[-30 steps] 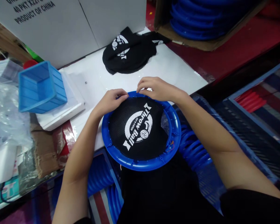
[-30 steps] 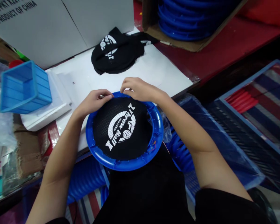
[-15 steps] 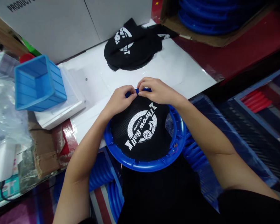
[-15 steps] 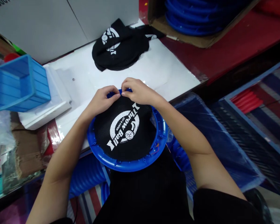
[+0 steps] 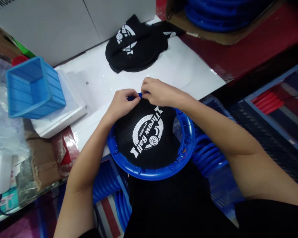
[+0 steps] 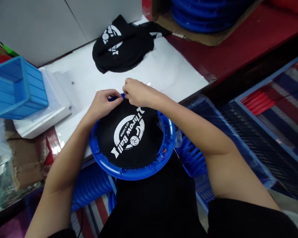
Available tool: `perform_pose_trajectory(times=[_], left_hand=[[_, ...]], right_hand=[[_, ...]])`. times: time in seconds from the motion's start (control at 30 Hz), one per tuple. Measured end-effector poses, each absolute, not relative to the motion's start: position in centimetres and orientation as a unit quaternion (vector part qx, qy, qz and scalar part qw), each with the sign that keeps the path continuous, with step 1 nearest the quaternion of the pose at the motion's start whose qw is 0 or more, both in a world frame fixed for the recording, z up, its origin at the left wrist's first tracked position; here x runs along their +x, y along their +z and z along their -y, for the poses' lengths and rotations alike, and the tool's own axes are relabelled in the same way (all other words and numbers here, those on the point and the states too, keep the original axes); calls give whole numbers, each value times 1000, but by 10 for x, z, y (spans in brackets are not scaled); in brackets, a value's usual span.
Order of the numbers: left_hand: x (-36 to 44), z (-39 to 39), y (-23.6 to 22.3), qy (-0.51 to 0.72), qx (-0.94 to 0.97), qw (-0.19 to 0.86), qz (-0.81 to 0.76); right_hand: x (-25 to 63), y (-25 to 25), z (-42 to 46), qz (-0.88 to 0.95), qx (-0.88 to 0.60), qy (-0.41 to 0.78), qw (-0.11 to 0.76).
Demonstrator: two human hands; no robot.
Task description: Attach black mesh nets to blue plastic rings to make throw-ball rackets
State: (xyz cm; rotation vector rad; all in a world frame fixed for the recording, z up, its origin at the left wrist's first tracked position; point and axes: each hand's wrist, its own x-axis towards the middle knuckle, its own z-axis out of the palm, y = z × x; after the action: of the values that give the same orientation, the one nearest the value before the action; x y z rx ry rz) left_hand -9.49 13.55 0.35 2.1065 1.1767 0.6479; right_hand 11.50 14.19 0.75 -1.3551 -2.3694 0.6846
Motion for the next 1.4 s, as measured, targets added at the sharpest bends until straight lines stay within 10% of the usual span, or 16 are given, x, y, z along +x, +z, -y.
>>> perform_pose_trajectory(times=[0.8, 1.4], left_hand=[[-108, -123, 18, 169, 924, 173, -295], [-93, -129, 11, 197, 851, 302, -382]], right_hand=[[148, 2, -52, 783, -545, 169, 248], [119, -4, -86, 772, -501, 254, 296]])
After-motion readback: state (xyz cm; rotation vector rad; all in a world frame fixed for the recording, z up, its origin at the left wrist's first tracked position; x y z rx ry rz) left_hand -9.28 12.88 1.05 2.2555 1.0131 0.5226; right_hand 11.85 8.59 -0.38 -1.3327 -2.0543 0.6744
